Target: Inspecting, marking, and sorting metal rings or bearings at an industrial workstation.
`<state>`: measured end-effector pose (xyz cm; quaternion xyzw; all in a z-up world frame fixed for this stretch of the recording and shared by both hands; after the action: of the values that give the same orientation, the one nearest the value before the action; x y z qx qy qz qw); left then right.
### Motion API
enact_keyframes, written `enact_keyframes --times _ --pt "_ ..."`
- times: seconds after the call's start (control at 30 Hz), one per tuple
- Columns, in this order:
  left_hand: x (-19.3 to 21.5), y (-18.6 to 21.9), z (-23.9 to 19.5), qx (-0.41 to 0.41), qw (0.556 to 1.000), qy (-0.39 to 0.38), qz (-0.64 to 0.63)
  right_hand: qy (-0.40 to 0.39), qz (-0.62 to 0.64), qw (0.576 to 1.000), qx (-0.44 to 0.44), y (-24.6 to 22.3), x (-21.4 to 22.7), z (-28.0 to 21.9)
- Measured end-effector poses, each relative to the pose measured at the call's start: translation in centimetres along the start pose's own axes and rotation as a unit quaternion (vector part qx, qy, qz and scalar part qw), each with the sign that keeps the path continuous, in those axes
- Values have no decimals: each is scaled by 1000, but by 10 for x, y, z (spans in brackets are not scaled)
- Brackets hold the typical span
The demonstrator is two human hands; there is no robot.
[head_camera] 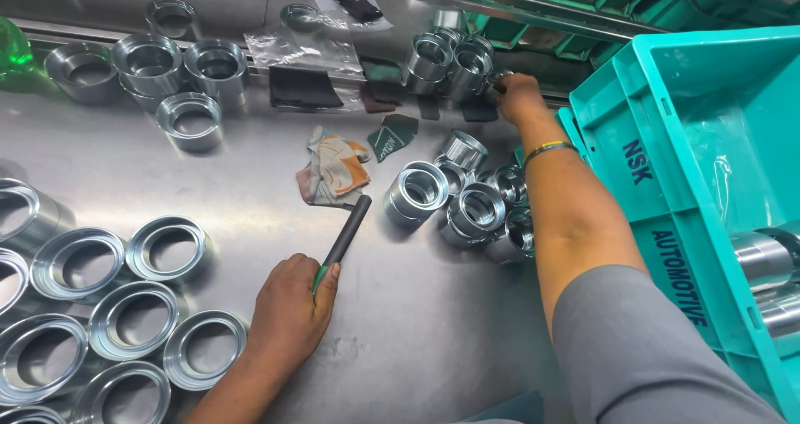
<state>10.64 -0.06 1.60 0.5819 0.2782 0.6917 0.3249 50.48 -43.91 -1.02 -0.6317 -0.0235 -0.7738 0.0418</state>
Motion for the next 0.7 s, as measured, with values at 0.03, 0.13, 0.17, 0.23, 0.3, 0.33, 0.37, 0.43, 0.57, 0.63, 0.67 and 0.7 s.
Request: enact_keyframes --times 0.03,0.13,0.17,0.23,0.3,0.33,0.37,0.43,0.57,0.63,0.67,0.7 --pt "0 0 1 0 1000 2 0 1 0 1000 1 -2 1 0" --pt "0 2 -1 -7 1000 1 7 27 31 999 5 -2 5 -3" --pt "1 2 -2 -12 1000 4 8 44 21 999 23 -3 6 -2" --pt "2 3 -2 -16 1000 6 8 59 9 997 42 -7 14 0" --pt "2 5 -1 -13 1000 -5 4 70 12 996 61 -17 32 4" --pt "2 4 -1 -10 1000 -6 4 68 12 996 62 -34 52 -6" --pt "1 4 -2 -8 1000 -11 4 49 42 996 57 -50 70 -16" --pt "0 0 -2 -5 1000 -16 4 29 73 995 54 -77 101 -30" --pt "-3 2 -4 -23 1000 -6 5 -28 107 993 30 -84 117 -35" --pt "-1 3 -3 -24 1000 -1 7 -34 102 994 23 -73 107 -20" --pt "1 4 -3 -28 1000 2 6 -3 97 995 30 -66 103 -10" --pt "2 4 -3 -32 999 5 5 27 92 995 38 -59 99 -1"
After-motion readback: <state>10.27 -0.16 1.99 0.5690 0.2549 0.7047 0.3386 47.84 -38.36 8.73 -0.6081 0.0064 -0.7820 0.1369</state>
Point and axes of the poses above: each hand's wrist, its own z-axis towards the middle knuckle, its own x-axis out of the back of the hand, y = z × x, the point moved 10 cm from there along z, towards the middle knuckle, and after that the axes turned 1 degree about y, right-handed, at the moved point
